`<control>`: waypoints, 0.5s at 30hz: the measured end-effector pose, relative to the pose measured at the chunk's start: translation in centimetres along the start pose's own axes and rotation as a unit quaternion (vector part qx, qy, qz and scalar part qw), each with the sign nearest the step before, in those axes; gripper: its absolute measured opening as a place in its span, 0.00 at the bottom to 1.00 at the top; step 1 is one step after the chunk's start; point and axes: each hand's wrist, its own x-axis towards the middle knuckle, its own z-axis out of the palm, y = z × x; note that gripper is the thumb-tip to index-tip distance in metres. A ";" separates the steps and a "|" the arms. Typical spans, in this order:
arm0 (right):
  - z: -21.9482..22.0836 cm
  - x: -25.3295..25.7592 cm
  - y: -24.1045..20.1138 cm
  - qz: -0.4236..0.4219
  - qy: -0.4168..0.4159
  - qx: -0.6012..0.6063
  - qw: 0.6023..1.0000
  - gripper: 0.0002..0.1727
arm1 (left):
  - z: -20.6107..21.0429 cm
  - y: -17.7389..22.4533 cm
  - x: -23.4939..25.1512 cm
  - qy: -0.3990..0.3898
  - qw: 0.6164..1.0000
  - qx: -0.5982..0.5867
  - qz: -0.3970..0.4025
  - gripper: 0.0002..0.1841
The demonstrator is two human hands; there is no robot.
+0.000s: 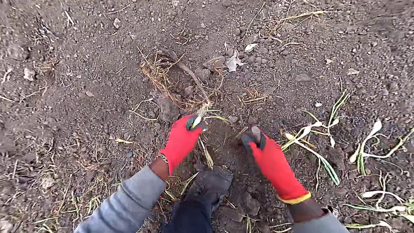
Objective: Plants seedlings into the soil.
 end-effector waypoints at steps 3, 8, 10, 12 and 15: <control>-6.2 -1.5 -3.1 -0.019 0.027 0.062 0.998 0.22 | 2.2 -0.3 0.9 -0.057 0.998 -0.031 -0.023 0.08; -14.8 -1.4 -7.6 -0.235 -0.019 0.375 0.897 0.10 | 1.9 -0.3 1.6 -0.073 0.994 -0.058 -0.051 0.09; -10.9 2.3 -9.0 -0.208 0.080 0.195 0.955 0.11 | 0.2 1.6 3.9 -0.009 0.997 -0.075 -0.026 0.09; -3.1 6.9 -7.9 -0.112 0.098 0.045 0.988 0.20 | -0.1 4.4 7.0 0.038 0.998 -0.035 0.021 0.10; -0.4 5.4 -3.8 -0.044 0.043 0.023 0.998 0.26 | 5.6 5.2 9.5 -0.036 0.993 0.094 0.059 0.10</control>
